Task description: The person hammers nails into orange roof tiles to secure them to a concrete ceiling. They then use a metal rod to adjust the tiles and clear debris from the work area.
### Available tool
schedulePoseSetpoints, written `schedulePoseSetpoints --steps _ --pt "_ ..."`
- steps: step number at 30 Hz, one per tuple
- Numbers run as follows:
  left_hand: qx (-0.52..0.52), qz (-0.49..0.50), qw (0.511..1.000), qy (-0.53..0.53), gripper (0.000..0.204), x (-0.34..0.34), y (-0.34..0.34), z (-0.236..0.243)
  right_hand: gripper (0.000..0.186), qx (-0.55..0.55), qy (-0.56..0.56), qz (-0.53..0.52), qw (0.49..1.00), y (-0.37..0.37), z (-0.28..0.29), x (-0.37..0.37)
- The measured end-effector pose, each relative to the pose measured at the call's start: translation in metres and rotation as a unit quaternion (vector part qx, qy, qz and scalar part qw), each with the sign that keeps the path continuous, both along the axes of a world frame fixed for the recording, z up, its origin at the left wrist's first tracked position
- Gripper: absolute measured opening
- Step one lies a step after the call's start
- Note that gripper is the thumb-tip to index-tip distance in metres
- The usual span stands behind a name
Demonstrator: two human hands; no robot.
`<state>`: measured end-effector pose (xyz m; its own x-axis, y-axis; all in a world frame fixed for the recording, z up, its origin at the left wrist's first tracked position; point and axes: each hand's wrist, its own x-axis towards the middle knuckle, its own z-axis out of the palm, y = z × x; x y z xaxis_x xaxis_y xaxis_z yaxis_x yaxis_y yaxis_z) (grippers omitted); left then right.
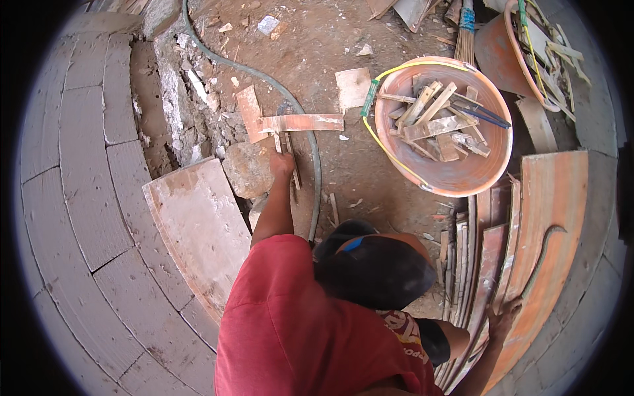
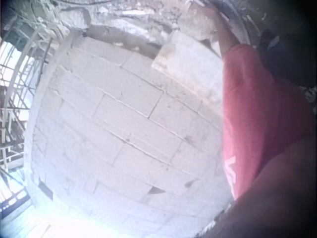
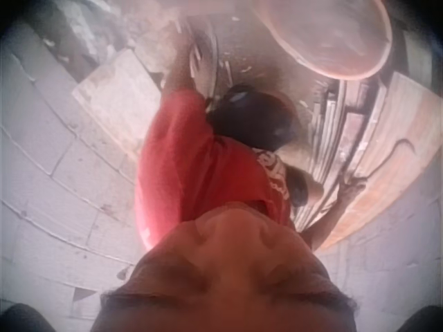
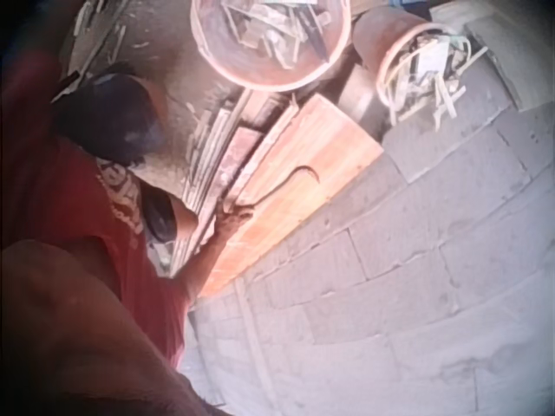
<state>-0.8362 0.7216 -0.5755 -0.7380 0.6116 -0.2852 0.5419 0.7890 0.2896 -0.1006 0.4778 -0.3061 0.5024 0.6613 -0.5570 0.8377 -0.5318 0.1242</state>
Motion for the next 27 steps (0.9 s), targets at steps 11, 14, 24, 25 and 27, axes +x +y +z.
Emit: schedulePoseSetpoints --steps 11,14,24,25,27 --pt "-0.111 0.009 0.993 -0.035 0.046 0.022 0.01 -0.012 0.113 0.057 0.01 0.036 0.998 -0.017 -0.004 0.007" --pt "-0.055 -0.006 0.998 -0.015 0.043 -0.013 -0.013 -0.03 0.116 0.066 0.001 0.047 0.997 -0.014 -0.006 0.011" --pt "0.263 -0.086 0.893 -0.356 0.022 0.113 0.107 0.258 0.123 0.051 -0.039 -0.015 0.998 0.006 0.013 -0.026" --pt "0.26 -0.094 0.881 -0.383 0.02 0.146 0.129 0.294 0.123 0.053 -0.034 -0.012 0.998 0.011 0.018 -0.028" --pt "0.304 -0.125 0.774 -0.541 0.023 0.216 0.171 0.346 0.123 0.059 -0.039 -0.018 0.997 0.013 0.018 -0.027"
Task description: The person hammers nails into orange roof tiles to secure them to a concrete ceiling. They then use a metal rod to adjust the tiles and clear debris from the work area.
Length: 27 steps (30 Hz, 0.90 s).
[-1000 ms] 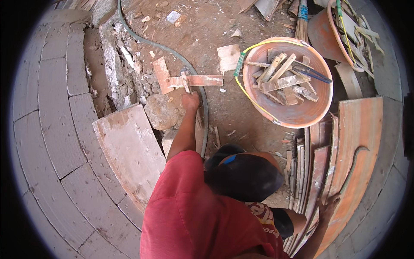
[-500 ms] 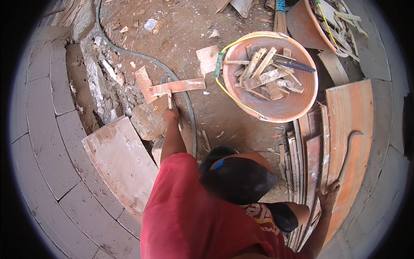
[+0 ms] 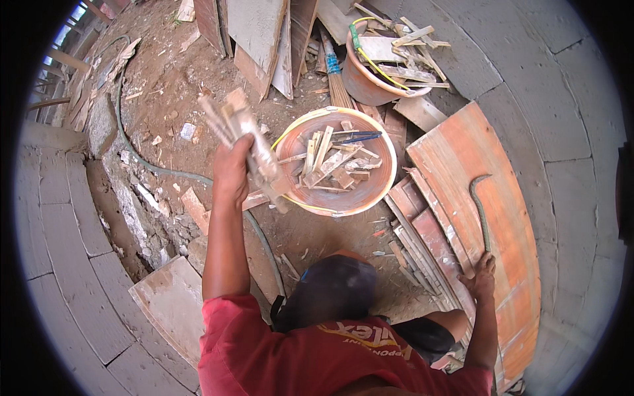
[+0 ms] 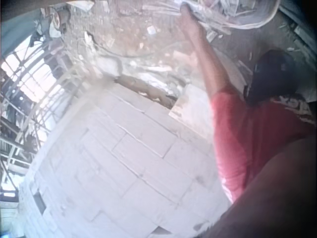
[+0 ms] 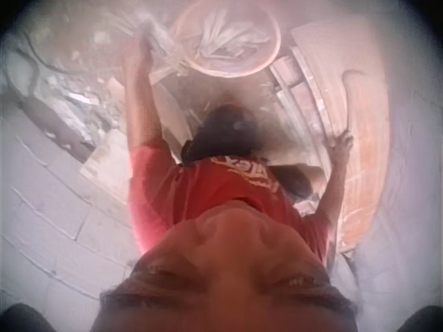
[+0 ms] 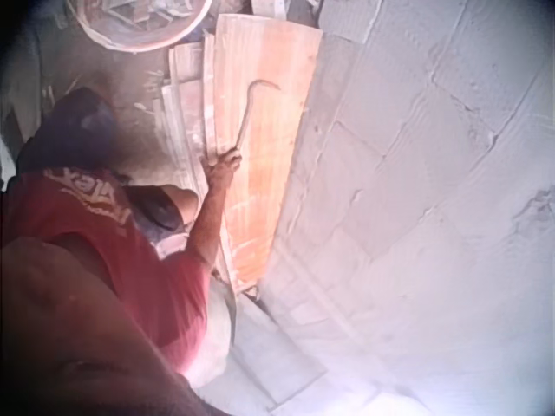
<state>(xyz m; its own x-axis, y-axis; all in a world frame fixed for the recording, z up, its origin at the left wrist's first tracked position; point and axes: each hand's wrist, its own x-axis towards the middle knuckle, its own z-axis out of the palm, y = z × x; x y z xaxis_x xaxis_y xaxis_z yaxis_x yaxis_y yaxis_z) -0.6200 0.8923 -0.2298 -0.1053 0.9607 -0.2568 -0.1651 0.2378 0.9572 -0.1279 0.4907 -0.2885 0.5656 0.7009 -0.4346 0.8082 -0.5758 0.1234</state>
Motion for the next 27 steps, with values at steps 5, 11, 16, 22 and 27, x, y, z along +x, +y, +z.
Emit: schedulePoseSetpoints --steps 5,11,16,22,27 --pt "0.054 -0.189 0.958 -0.208 0.089 0.139 0.147 0.04 0.122 -0.006 -0.02 0.019 1.0 0.013 0.0 0.005" --pt "0.191 0.06 0.967 0.16 0.072 0.08 0.122 0.027 0.12 0.003 0.007 0.002 1.0 -0.005 -0.001 0.002" --pt "-0.016 0.078 0.845 0.528 0.051 -0.121 0.025 -0.179 0.12 0.017 -0.005 0.039 0.999 -0.014 -0.022 0.011" --pt "-0.173 -0.161 0.693 0.681 0.052 -0.165 -0.083 -0.288 0.119 0.008 0.002 0.035 0.999 -0.017 -0.018 0.016" --pt "-0.063 -0.193 0.659 0.724 0.045 -0.153 -0.077 -0.344 0.116 -0.018 -0.008 0.059 0.998 -0.017 -0.021 0.025"
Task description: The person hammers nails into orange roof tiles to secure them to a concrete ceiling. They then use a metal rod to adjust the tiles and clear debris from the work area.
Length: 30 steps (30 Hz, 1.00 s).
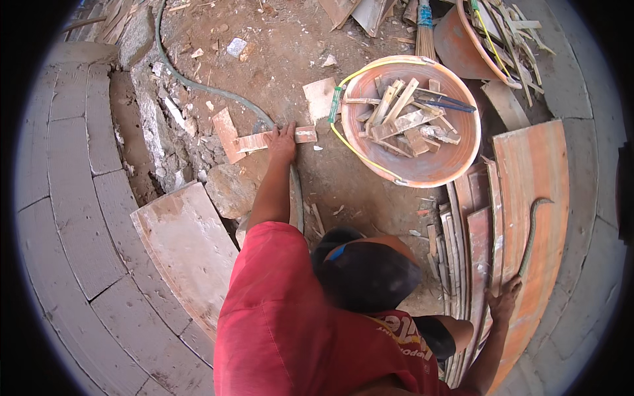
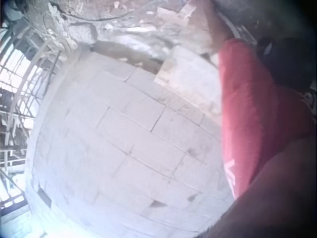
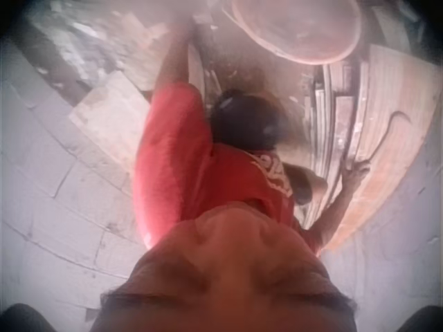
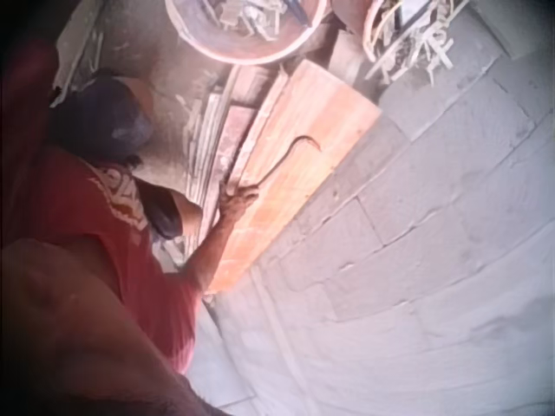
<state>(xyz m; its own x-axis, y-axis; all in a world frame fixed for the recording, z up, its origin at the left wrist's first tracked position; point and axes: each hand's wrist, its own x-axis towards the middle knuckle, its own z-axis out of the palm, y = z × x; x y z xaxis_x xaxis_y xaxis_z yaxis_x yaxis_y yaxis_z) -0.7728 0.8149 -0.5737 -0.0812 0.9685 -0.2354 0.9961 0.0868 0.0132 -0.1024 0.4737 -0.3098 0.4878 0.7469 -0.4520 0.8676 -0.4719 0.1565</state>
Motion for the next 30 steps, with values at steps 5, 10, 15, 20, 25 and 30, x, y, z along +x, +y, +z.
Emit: schedulePoseSetpoints --steps 5,10,15,20,25,30 --pt "0.002 -0.041 0.998 0.054 0.022 0.021 0.001 0.027 0.114 0.013 0.016 -0.004 1.0 -0.001 -0.002 0.001" --pt "0.065 -0.088 0.994 0.032 0.013 0.021 -0.033 0.045 0.114 0.0 0.0 0.035 0.999 -0.006 -0.009 0.008" --pt "0.055 -0.087 0.995 0.009 0.013 0.026 -0.05 0.046 0.117 -0.008 0.007 -0.017 1.0 -0.006 -0.003 0.005" --pt "0.036 -0.093 0.995 -0.017 0.015 0.031 -0.048 0.051 0.119 0.025 0.027 0.0 0.999 -0.013 -0.006 0.013" --pt "0.033 -0.087 0.995 -0.046 0.017 0.023 -0.034 0.08 0.119 -0.001 0.008 0.018 1.0 -0.007 -0.001 0.007" --pt "0.078 0.0 0.985 -0.152 0.02 0.027 -0.008 0.203 0.119 0.023 0.011 -0.008 1.0 0.005 0.01 -0.008"
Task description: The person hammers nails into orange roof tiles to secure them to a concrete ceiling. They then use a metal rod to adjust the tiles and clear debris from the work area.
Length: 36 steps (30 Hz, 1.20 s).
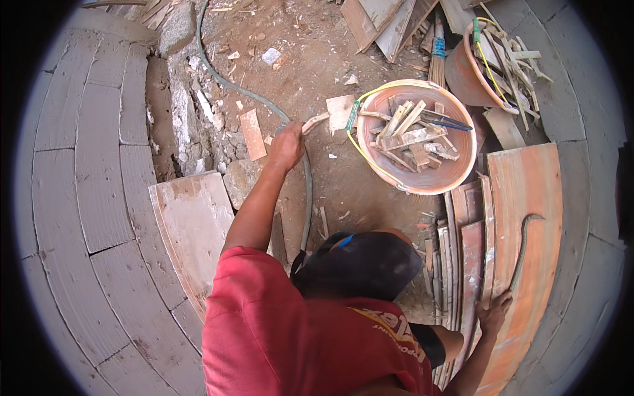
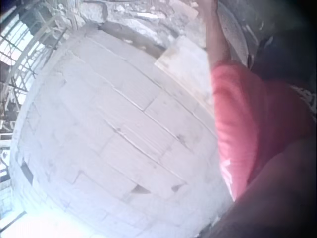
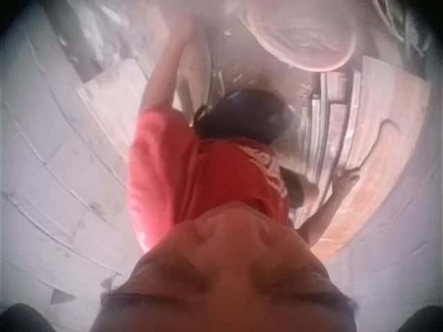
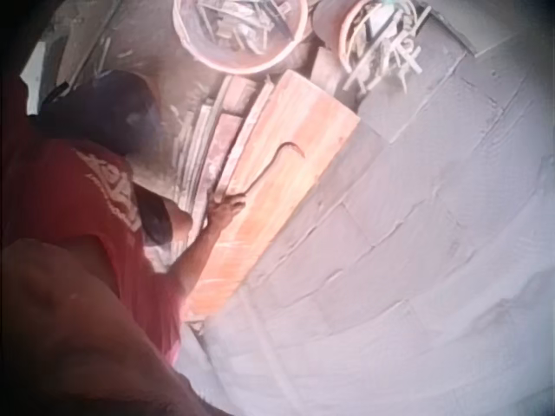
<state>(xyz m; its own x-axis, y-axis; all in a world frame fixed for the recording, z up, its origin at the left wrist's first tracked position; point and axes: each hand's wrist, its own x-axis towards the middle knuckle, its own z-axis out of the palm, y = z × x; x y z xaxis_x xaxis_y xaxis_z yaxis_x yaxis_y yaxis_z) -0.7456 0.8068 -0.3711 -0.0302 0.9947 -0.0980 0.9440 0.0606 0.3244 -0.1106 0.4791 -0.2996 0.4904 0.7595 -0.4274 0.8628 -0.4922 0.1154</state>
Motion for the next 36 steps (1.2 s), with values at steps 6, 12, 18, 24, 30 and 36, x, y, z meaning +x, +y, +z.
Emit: schedulePoseSetpoints --steps 6,12,18,24,30,36 --pt "0.062 0.081 0.927 -0.361 0.031 0.017 0.026 0.141 0.119 0.014 -0.025 -0.01 1.0 -0.009 -0.002 -0.008" --pt "0.075 0.088 0.788 -0.604 0.038 0.072 0.034 0.188 0.119 0.029 -0.035 -0.044 0.998 -0.005 -0.004 -0.012" --pt "-0.019 -0.009 0.664 -0.747 0.031 0.171 0.05 0.205 0.122 -0.008 -0.069 -0.057 0.996 0.004 0.019 -0.019" --pt "-0.072 -0.053 0.606 -0.79 0.028 0.276 0.026 0.222 0.119 -0.012 -0.038 -0.082 0.996 0.015 0.025 -0.027" --pt "-0.124 -0.073 0.617 -0.773 0.037 0.376 -0.013 0.231 0.115 -0.014 -0.006 -0.132 0.991 -0.004 0.026 -0.016" --pt "-0.37 -0.124 0.48 -0.786 0.043 0.529 -0.132 0.254 0.104 -0.016 -0.007 -0.125 0.992 -0.017 0.016 -0.008"
